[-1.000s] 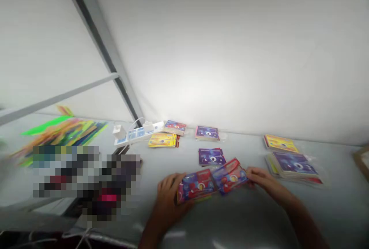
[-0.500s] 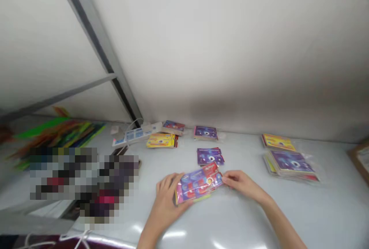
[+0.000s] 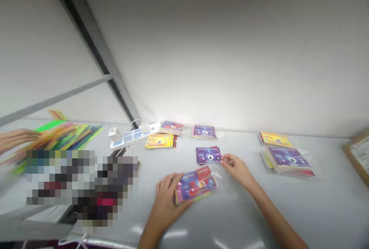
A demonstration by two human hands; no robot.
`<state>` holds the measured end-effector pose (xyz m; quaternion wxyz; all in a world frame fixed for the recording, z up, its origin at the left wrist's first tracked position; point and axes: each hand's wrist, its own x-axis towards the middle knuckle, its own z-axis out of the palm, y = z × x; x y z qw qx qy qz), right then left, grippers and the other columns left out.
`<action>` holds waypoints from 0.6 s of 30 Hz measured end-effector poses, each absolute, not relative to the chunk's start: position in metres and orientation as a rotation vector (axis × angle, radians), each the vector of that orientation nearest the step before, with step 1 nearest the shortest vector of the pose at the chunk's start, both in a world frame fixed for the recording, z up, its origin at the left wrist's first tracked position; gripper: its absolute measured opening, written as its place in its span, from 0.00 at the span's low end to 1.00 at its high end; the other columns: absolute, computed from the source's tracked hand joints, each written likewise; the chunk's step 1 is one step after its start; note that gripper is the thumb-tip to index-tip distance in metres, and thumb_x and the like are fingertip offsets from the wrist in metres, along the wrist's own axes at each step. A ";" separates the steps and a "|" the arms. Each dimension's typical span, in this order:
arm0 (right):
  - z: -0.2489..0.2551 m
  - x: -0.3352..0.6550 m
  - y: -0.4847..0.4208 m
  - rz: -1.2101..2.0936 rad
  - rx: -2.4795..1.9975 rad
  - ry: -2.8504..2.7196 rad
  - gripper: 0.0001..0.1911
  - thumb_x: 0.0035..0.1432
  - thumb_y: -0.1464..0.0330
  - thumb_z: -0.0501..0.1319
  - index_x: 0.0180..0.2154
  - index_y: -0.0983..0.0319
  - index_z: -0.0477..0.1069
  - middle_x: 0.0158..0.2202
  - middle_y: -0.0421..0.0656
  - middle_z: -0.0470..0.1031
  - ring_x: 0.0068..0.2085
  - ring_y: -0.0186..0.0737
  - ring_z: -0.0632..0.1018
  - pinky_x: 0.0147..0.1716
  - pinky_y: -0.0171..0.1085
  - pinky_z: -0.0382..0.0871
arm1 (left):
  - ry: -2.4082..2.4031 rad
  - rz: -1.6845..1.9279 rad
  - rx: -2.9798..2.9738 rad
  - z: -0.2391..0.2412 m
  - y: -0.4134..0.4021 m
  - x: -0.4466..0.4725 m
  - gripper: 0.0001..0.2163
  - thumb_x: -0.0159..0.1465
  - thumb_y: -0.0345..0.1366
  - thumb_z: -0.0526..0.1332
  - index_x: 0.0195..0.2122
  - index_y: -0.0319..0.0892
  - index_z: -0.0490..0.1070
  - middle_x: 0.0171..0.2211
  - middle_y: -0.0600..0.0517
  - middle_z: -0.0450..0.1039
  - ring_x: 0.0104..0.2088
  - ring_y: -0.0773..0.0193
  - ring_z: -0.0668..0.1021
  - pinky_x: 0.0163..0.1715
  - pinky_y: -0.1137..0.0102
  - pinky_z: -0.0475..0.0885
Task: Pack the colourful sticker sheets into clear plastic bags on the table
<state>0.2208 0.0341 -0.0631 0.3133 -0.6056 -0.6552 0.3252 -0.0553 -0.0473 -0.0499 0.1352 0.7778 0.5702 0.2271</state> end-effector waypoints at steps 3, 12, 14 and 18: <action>-0.075 0.224 0.044 0.751 -1.694 -1.644 0.17 0.50 0.57 0.57 0.35 0.64 0.70 0.32 0.46 0.70 0.35 0.45 0.71 0.38 0.41 0.63 | 1.641 0.653 2.260 -0.051 -0.047 -0.055 0.31 0.54 0.52 0.60 0.57 0.48 0.58 0.51 0.46 0.64 0.52 0.50 0.64 0.51 0.55 0.59; -0.086 0.225 0.055 0.711 -1.766 -1.637 0.09 0.53 0.65 0.60 0.31 0.65 0.70 0.32 0.43 0.72 0.36 0.38 0.72 0.39 0.40 0.65 | 1.643 0.611 2.271 -0.049 -0.045 -0.056 0.32 0.52 0.53 0.62 0.56 0.49 0.58 0.51 0.46 0.64 0.52 0.48 0.64 0.50 0.54 0.59; -0.085 0.227 0.057 0.741 -1.777 -1.643 0.10 0.56 0.63 0.58 0.30 0.65 0.69 0.31 0.40 0.72 0.33 0.35 0.73 0.36 0.39 0.67 | 1.628 0.610 2.274 -0.048 -0.045 -0.055 0.32 0.52 0.53 0.61 0.56 0.49 0.58 0.51 0.46 0.64 0.52 0.48 0.65 0.49 0.54 0.59; -0.080 0.227 0.058 0.776 -1.780 -1.603 0.13 0.55 0.62 0.57 0.27 0.65 0.70 0.26 0.40 0.72 0.29 0.35 0.72 0.31 0.36 0.65 | 1.637 0.628 2.284 -0.048 -0.045 -0.055 0.30 0.52 0.52 0.61 0.54 0.48 0.60 0.51 0.46 0.65 0.51 0.48 0.65 0.49 0.54 0.59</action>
